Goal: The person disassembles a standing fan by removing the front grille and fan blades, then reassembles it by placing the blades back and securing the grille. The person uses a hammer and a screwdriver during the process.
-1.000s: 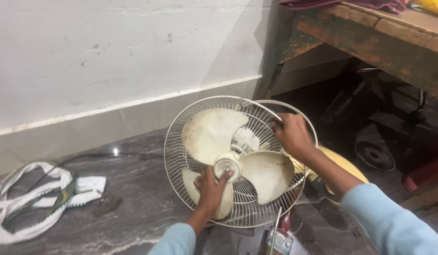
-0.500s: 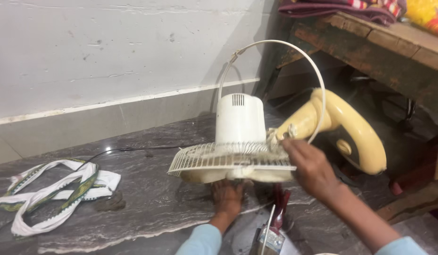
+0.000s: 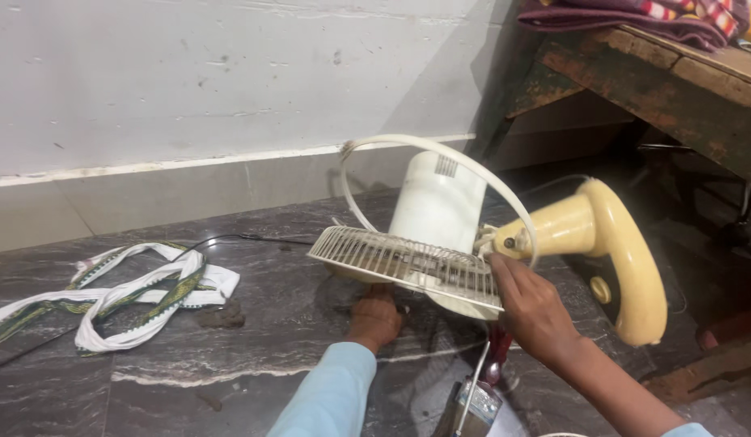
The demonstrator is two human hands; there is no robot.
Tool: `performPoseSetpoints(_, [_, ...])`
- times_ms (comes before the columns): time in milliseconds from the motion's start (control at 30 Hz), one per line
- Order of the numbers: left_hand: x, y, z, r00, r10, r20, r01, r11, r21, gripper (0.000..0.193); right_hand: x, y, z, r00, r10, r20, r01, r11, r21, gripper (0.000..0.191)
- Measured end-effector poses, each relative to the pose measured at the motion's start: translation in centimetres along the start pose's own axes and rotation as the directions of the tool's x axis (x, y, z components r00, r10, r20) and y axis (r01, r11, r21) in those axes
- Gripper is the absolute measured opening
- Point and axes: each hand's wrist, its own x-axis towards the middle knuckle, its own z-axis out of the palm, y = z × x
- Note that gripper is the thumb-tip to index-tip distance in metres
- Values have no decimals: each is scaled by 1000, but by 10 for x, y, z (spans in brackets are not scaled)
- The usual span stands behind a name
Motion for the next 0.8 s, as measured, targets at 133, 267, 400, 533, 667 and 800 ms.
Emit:
performPoseSetpoints(133, [-2,-19,-17,986,167,-8,-163,972,170,58,-16,0,3,1000,-9,-26,8,999,-43,62])
performPoseSetpoints(267, [-4,-37,-6,972,71,225,-86,995,57,42,-28,1,11,1000,-16,-13,16,1000,-26,66])
performPoseSetpoints(400, [-10,-37,9,992,47,117,-22,979,-202,44,-34,-4,28,996,-74,56,81,989,-126,55])
performPoseSetpoints(533, [-26,-42,7,906,-134,403,235,948,-213,58,-34,-16,41,985,-152,87,165,971,-172,55])
performPoseSetpoints(667, [-29,-50,-11,875,-159,458,241,962,-126,66,-22,-21,41,983,-166,74,176,971,-159,52])
performPoseSetpoints(800, [-24,-48,-24,955,90,282,-87,996,-23,60,-13,-21,31,992,-121,45,123,990,-65,58])
